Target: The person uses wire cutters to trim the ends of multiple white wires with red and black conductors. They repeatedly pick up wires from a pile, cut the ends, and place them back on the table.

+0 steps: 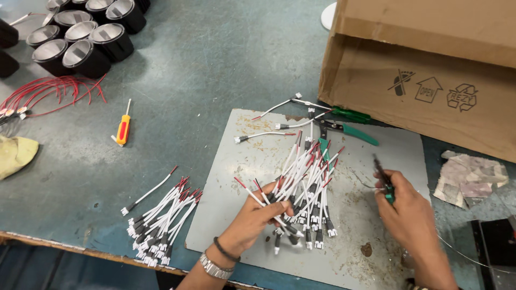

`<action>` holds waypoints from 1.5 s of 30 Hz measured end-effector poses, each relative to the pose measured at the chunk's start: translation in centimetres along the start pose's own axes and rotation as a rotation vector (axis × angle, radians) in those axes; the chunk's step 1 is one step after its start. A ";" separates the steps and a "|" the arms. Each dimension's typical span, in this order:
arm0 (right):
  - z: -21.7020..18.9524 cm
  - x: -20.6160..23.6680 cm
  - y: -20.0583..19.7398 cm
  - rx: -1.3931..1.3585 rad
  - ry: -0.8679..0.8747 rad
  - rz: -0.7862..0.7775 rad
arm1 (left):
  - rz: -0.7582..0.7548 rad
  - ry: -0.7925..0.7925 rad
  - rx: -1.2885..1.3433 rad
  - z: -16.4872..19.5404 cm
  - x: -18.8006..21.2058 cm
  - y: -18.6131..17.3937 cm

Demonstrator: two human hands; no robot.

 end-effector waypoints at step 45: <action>-15.2 4.6 3.8 -0.477 -0.304 -0.036 | -0.040 0.143 0.030 1.2 -0.2 3.3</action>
Point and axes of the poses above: each hand's wrist, its own x-axis away from the middle knuckle, its own y-axis out of the palm, z = x × y, the point moved 10 cm from there along -x, towards the middle knuckle, and after that the axes turned 4 degrees about -z, right-handed, at the moved point
